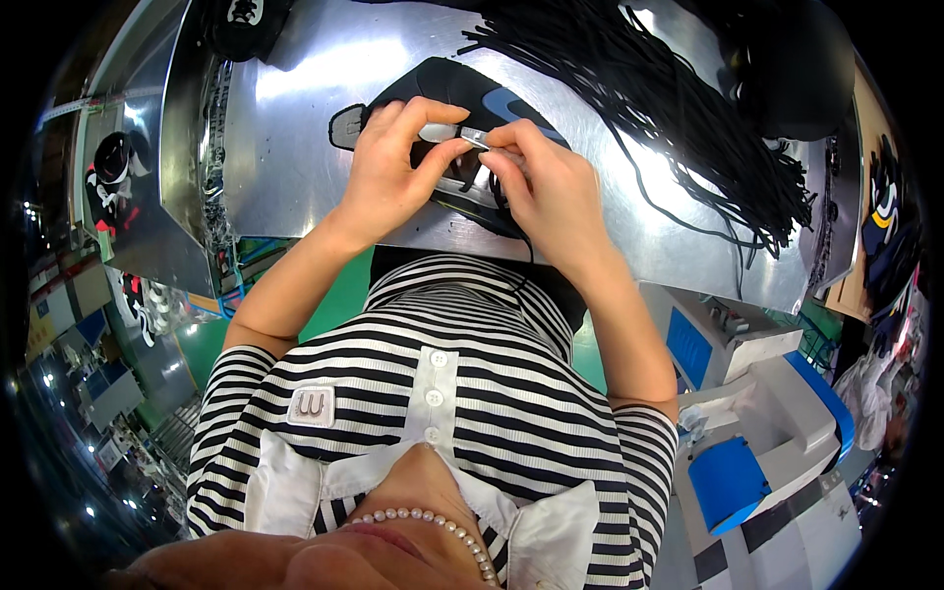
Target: The person laces a shoe upper by hand, threading a long black lace through the eyelets and pulling it through until the lace is properly installed.
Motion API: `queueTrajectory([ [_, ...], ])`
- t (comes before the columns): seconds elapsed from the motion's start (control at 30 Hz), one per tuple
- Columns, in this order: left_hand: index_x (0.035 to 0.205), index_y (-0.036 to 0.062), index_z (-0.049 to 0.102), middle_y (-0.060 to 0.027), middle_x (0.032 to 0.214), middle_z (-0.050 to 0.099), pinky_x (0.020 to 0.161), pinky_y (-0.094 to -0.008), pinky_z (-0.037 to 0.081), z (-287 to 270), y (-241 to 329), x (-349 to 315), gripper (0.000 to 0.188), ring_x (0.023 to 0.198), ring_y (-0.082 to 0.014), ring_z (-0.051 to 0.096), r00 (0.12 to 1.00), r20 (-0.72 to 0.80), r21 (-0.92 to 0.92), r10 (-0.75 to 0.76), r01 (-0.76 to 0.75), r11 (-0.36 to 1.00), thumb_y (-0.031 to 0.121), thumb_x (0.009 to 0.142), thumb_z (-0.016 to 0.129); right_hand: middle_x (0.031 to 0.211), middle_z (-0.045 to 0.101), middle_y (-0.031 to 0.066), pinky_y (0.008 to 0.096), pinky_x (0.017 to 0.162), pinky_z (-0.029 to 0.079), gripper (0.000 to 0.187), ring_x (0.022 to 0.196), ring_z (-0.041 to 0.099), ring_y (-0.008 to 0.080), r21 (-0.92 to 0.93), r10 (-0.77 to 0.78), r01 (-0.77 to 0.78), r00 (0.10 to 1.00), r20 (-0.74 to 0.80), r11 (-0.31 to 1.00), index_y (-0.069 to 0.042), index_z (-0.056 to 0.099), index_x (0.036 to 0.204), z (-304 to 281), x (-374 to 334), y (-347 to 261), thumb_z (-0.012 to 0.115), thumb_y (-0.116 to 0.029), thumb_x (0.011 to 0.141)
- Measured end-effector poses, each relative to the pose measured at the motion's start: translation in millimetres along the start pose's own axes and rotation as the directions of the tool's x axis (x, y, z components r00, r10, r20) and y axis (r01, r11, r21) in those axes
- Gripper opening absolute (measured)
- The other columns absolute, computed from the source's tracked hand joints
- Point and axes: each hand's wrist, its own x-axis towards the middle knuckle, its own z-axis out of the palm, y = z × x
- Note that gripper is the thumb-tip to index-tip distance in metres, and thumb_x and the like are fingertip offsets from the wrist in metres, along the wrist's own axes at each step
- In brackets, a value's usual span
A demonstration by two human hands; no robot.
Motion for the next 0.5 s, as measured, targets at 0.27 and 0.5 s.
queueTrajectory([
  [0.27, 0.106, 0.0075, 0.068, -0.0059, 0.096, 0.068, 0.070, -0.0341, 0.045, 3, 0, -3, 0.025, 0.078, -0.0236, 0.055, 0.998, 0.008, 0.075, 0.069, -0.069, 0.995, 0.008, 0.082, 0.074, 0.081, 0.070, 0.0133, 0.0390, 0.064, 0.054, 0.029, 0.073, 0.070, 0.0312, -0.106, -0.035, 0.039, 0.999, 0.041, 0.994, -0.002, 0.052, 0.109, 4, 9, -5, 0.068, -0.013, 0.088],
  [0.5, 0.111, 0.0019, 0.066, -0.0079, 0.101, 0.069, 0.069, -0.0270, 0.054, 3, -6, -5, 0.029, 0.081, -0.0154, 0.065, 0.987, 0.053, -0.099, -0.154, 0.158, 0.982, 0.004, 0.084, 0.075, 0.083, 0.071, 0.0124, 0.0321, 0.065, 0.053, 0.026, 0.073, 0.070, 0.0261, -0.078, 0.006, -0.004, 1.000, 0.030, 0.997, -0.002, 0.051, 0.109, -6, 3, -8, 0.067, -0.010, 0.091],
])
